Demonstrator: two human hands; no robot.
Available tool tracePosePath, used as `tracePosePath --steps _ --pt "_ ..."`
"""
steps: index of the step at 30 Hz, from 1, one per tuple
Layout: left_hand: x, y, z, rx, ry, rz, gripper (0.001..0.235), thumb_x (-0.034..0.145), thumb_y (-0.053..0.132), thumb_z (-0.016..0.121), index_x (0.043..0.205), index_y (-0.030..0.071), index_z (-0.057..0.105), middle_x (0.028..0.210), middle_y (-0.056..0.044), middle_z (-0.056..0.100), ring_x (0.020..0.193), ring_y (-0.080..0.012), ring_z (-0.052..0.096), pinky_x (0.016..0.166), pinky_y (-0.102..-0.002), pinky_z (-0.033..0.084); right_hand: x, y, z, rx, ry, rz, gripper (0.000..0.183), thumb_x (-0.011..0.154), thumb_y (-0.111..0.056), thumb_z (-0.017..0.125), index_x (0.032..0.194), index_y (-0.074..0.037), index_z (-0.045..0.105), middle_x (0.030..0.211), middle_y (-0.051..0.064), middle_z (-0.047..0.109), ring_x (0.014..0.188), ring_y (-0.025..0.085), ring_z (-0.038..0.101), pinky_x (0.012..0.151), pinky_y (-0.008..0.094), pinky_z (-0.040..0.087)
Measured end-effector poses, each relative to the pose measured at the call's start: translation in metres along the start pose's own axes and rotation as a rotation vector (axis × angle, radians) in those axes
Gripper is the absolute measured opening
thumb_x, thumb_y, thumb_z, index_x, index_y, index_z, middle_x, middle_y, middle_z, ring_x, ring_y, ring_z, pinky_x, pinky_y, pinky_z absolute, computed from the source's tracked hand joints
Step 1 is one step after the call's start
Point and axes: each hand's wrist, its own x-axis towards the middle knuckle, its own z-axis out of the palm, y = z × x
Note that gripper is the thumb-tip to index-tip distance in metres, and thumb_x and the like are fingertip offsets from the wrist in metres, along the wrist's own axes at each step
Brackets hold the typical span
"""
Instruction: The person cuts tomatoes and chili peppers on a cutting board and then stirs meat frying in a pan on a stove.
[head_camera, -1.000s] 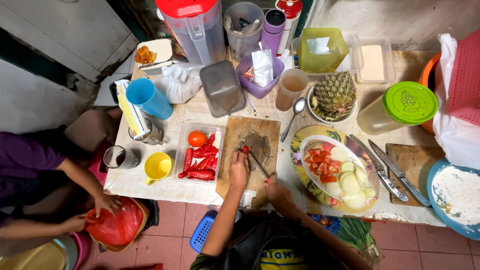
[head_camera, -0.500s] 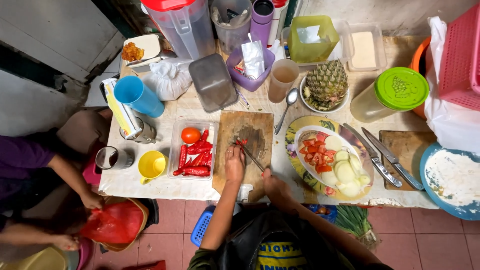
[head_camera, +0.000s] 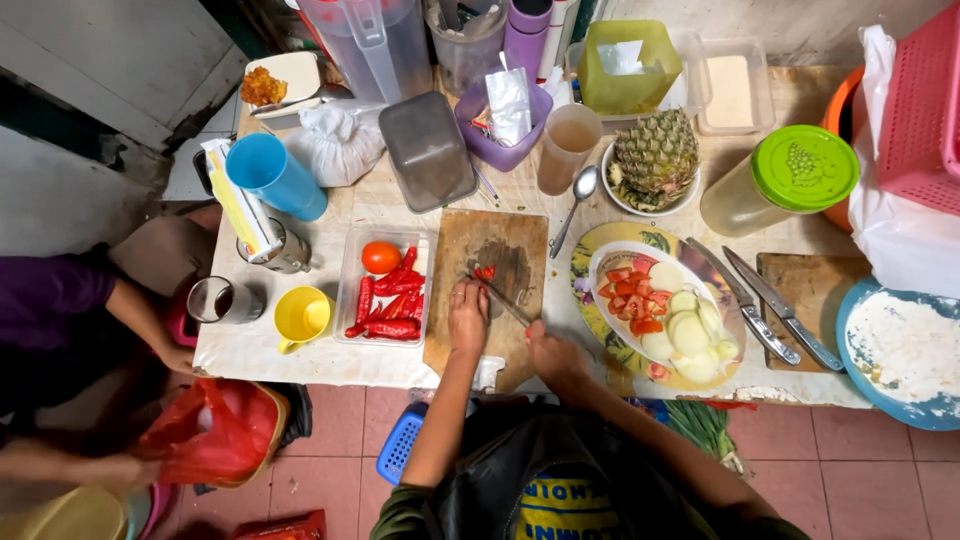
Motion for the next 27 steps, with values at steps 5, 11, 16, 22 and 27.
tracePosePath --steps 5,11,16,22,27 --pt "0.002 0.004 -0.006 -0.007 0.001 -0.004 0.018 0.094 0.007 0.064 0.112 0.002 0.066 0.122 -0.019 0.064 0.113 -0.0404 0.061 0.098 -0.047 0.05 0.017 -0.001 0.02 -0.003 -0.03 0.064 0.025 0.107 -0.031 0.042 0.107 -0.006 0.045 0.094 0.025 0.073 0.089 0.046 0.071 0.076 0.057 0.056" --pt "-0.003 0.001 -0.003 -0.008 0.029 0.014 0.016 0.094 0.008 0.064 0.109 0.002 0.067 0.122 -0.019 0.064 0.111 -0.0407 0.061 0.096 -0.047 0.05 0.031 0.014 0.036 0.04 -0.02 0.109 0.035 0.106 -0.042 0.044 0.111 -0.007 0.046 0.09 0.026 0.072 0.086 0.048 0.07 0.075 0.06 0.053" --pt "-0.001 -0.001 -0.001 -0.049 0.021 0.013 0.016 0.091 0.006 0.063 0.106 0.002 0.066 0.122 -0.019 0.064 0.112 -0.0405 0.061 0.096 -0.047 0.051 0.018 0.022 0.027 0.006 0.008 0.06 0.039 0.104 -0.047 0.044 0.114 -0.009 0.045 0.085 0.023 0.072 0.081 0.047 0.071 0.071 0.06 0.054" --pt "-0.004 -0.006 0.001 -0.041 0.031 0.029 0.012 0.093 0.005 0.064 0.104 0.001 0.066 0.121 -0.02 0.064 0.112 -0.0412 0.061 0.097 -0.048 0.05 0.008 0.014 0.029 -0.067 -0.046 0.05 0.037 0.107 -0.043 0.043 0.11 -0.007 0.044 0.08 0.019 0.073 0.075 0.043 0.072 0.064 0.056 0.057" --pt "-0.001 0.003 -0.008 -0.077 0.033 0.032 0.013 0.094 0.005 0.064 0.105 0.001 0.067 0.119 -0.019 0.065 0.111 -0.0409 0.061 0.096 -0.047 0.051 0.04 0.016 0.049 -0.046 0.032 0.017 0.033 0.107 -0.039 0.045 0.111 -0.006 0.045 0.079 0.023 0.072 0.077 0.044 0.072 0.065 0.057 0.056"
